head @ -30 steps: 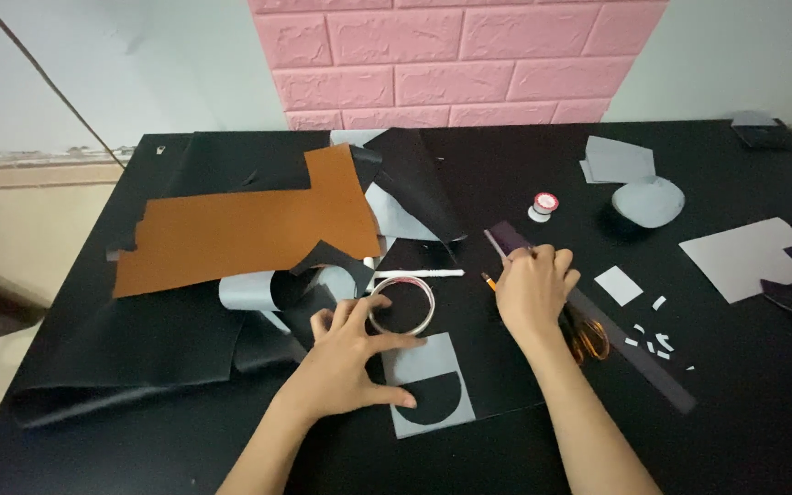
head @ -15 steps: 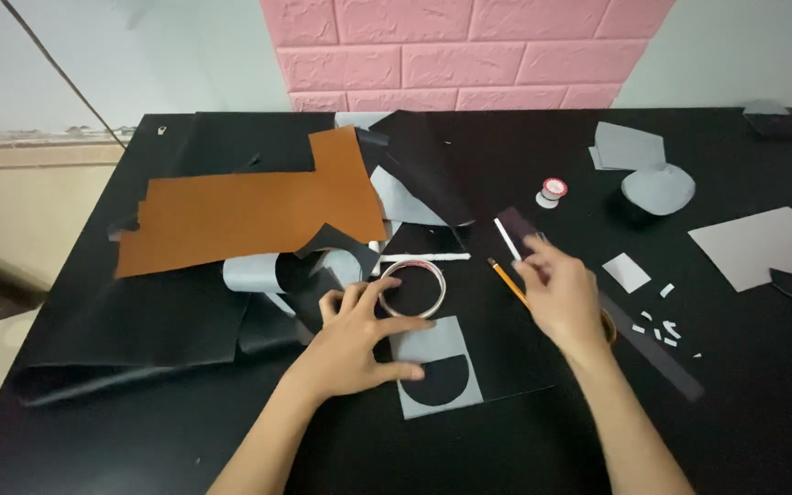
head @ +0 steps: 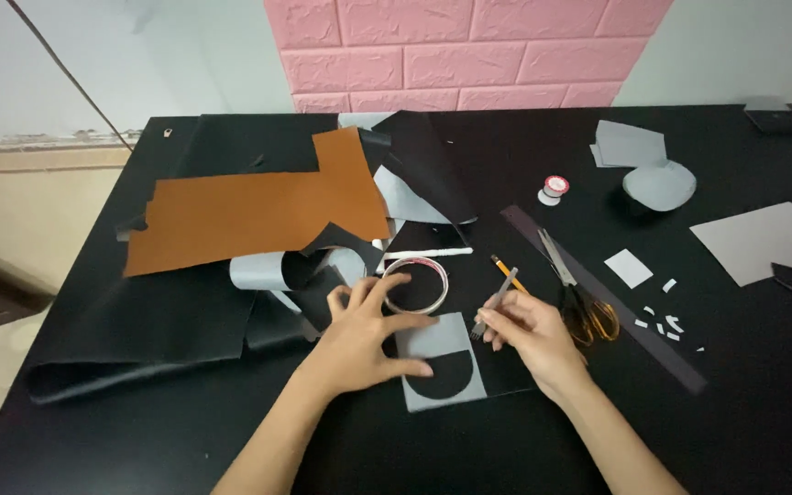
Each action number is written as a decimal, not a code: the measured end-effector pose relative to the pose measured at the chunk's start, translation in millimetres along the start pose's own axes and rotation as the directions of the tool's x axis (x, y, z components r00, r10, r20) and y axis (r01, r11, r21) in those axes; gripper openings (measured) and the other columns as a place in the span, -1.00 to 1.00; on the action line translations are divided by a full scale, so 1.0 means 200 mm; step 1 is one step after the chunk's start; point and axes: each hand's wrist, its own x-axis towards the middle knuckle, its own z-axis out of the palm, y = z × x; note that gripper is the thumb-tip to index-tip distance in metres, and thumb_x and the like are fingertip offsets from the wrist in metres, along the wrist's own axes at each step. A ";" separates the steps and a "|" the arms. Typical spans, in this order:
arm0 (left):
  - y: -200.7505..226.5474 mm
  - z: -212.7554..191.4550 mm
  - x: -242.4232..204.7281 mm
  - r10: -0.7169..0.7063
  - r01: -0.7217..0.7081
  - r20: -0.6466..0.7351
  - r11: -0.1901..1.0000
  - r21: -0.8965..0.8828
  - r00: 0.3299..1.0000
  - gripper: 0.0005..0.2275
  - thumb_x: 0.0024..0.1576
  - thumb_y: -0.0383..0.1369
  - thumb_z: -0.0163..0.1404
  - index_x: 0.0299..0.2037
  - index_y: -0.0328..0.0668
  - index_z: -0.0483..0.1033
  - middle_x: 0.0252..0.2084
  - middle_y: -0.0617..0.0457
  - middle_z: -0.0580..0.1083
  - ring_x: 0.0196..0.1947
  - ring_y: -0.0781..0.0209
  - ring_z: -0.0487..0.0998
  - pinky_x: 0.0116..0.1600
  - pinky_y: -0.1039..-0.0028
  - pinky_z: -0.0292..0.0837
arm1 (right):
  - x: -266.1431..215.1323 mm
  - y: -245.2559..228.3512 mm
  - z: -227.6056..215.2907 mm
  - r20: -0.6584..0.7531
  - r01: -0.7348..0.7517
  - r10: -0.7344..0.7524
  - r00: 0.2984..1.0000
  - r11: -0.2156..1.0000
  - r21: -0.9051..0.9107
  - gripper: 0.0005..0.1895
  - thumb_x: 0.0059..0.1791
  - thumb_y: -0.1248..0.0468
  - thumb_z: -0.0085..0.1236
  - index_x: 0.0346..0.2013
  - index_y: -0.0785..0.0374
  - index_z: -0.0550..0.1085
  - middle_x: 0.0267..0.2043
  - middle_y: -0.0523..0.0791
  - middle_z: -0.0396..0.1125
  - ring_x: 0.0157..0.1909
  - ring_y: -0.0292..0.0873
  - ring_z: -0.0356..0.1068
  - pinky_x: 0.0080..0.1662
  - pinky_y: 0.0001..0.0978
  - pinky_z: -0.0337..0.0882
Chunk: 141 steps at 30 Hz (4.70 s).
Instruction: Cutting leather pieces with scissors and assembling them using double-sided tape on a workbench.
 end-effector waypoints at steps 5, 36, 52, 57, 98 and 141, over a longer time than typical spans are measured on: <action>0.02 -0.01 0.02 -0.072 0.076 -0.040 0.991 0.108 0.997 -0.71 0.12 -0.03 0.12 0.01 0.25 0.64 0.42 0.05 0.18 0.35 -0.10 0.10 0.34 -0.22 -0.13 | -0.15 0.02 0.04 -0.042 -0.132 0.135 0.990 0.988 0.076 -0.77 0.01 0.47 0.15 -0.07 0.59 0.50 -0.31 0.13 0.39 -0.38 -0.05 0.39 -0.34 -0.32 0.45; 0.16 0.23 0.09 -0.329 0.183 -0.008 0.548 -0.816 0.944 -0.66 0.35 -0.32 -0.14 -0.27 -0.51 0.58 -0.51 -0.23 0.57 -0.67 0.15 0.61 -0.55 0.48 0.59 | -0.03 0.13 -0.35 -0.139 -0.089 -0.629 0.765 0.110 -0.990 -0.78 0.08 0.01 0.18 -0.07 -0.05 0.64 -0.13 -0.08 0.45 0.02 0.01 0.48 -0.04 -0.18 0.54; 0.07 0.16 0.13 -0.058 0.101 0.089 0.763 -0.638 0.994 -0.65 0.38 -0.31 -0.15 -0.33 -0.46 0.53 -0.58 -0.25 0.49 -0.65 0.07 0.59 -0.58 0.53 0.48 | 0.29 -0.29 0.25 0.381 0.379 -0.398 0.835 -0.086 -0.921 -0.63 0.02 0.31 -0.02 0.08 -0.02 0.54 0.31 0.03 0.13 0.32 0.20 0.10 0.16 0.15 0.17; -0.03 0.18 0.09 0.305 -0.283 -0.059 0.775 -0.565 0.951 -0.63 0.40 -0.18 -0.29 -0.19 -0.12 0.61 -0.21 0.07 0.54 -0.24 0.21 0.53 -0.03 0.40 0.42 | 0.55 -0.24 0.32 0.319 0.310 -0.073 0.945 -0.116 -0.944 -0.30 -0.02 0.49 -0.02 0.35 -0.19 0.27 0.61 0.06 -0.42 0.49 0.30 -0.28 0.28 0.38 -0.05; 0.02 0.15 -0.04 0.096 -0.166 -0.166 0.860 -0.482 0.981 -0.75 0.36 -0.32 -0.22 -0.07 -0.28 0.51 -0.08 -0.02 0.39 -0.02 0.11 0.44 0.15 0.30 0.36 | -0.22 0.16 0.17 -0.033 0.111 -0.126 0.992 0.952 -0.286 -0.74 0.12 0.23 -0.09 0.06 0.19 0.42 -0.52 -0.13 0.23 -0.56 -0.26 0.17 -0.47 -0.40 0.22; 0.05 0.20 0.07 -0.433 0.259 0.005 0.531 -0.807 0.901 -0.83 0.21 -0.38 0.12 -0.43 -0.24 0.60 -0.43 -0.05 0.65 -0.42 0.24 0.73 -0.20 0.57 0.75 | -0.20 0.12 0.16 -0.015 0.173 -0.187 0.982 0.935 -0.309 -0.74 0.14 0.20 -0.14 0.04 0.25 0.40 -0.54 -0.13 0.22 -0.49 -0.23 0.26 -0.35 -0.34 0.41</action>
